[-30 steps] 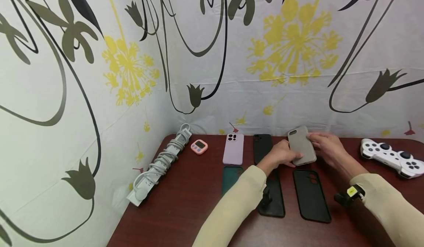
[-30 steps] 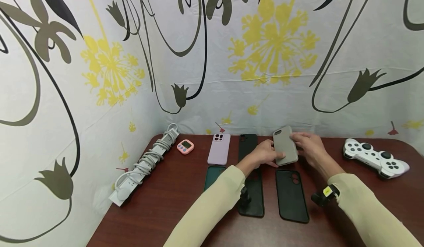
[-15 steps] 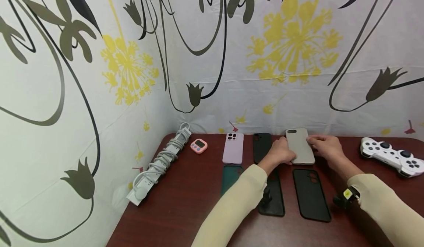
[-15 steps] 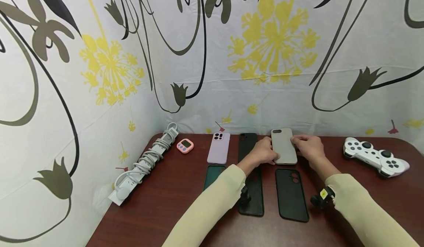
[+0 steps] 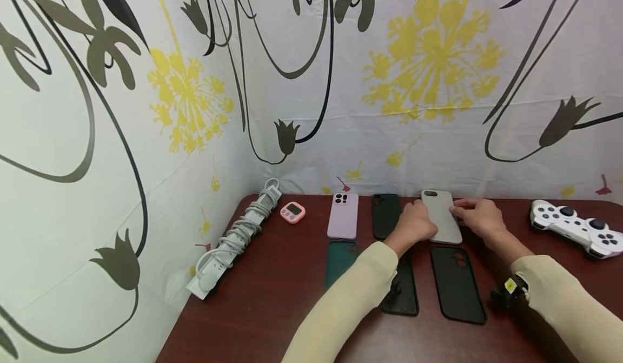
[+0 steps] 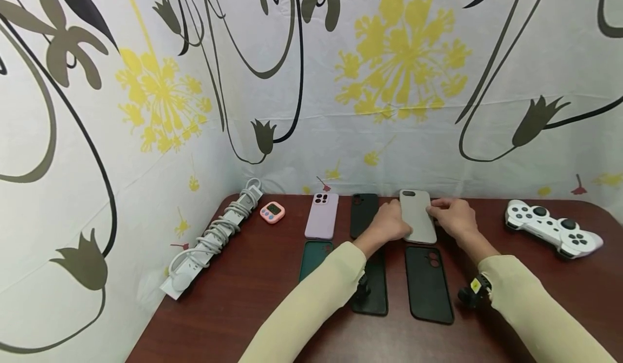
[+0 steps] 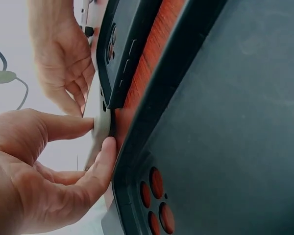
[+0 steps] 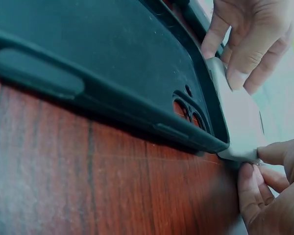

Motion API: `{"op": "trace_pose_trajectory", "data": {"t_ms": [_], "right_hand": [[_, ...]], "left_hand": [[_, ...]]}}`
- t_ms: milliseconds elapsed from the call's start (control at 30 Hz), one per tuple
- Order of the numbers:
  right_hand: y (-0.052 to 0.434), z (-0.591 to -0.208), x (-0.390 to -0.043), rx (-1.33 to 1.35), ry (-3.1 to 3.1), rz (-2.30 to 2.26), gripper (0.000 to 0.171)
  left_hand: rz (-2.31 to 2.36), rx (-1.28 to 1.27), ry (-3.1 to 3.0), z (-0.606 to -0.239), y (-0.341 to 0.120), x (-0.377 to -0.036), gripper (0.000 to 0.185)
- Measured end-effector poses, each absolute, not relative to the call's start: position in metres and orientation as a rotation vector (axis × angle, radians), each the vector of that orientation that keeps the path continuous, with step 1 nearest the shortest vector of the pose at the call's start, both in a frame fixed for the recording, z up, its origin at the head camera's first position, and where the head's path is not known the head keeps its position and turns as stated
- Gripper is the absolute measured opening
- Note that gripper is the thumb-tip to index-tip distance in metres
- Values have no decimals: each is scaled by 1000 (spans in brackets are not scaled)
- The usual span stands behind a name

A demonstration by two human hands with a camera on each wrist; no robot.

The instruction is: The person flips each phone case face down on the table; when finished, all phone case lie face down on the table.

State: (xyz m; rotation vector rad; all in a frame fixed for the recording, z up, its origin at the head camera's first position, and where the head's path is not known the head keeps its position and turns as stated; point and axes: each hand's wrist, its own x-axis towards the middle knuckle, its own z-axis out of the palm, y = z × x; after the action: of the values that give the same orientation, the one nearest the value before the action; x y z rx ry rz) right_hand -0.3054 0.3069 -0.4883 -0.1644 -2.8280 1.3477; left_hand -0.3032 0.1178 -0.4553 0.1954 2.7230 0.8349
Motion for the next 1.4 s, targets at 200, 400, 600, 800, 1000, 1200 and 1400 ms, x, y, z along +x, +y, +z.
{"op": "trace_pose_trajectory", "data": {"t_ms": [200,400,600,800,1000,1200,1400], "right_hand": [[314,-483,-309,-39,-2887,1406,59],[318,-477,-312,81,-2950,1424,67],[317,-475,-310,105,-2966,1433,70],[317,-475,-306,160,-3011,1311,68],[318,-476,-308,158,-3027,1257,69],[318,-476,-310,141,-3029,1238,69],[314,-475,-302,98,-3018,1168,65]], "left_hand": [[711,244,2794,-512,140,-350,42],[637,335,2869,-526,146,-362,24],[582,324,2896,-519,147,-355,27],[503,313,2947,-524,150,-354,26],[487,325,2970,-528,150,-355,26],[527,278,2929,-522,148,-353,21],[572,262,2912,-507,141,-339,18]]}}
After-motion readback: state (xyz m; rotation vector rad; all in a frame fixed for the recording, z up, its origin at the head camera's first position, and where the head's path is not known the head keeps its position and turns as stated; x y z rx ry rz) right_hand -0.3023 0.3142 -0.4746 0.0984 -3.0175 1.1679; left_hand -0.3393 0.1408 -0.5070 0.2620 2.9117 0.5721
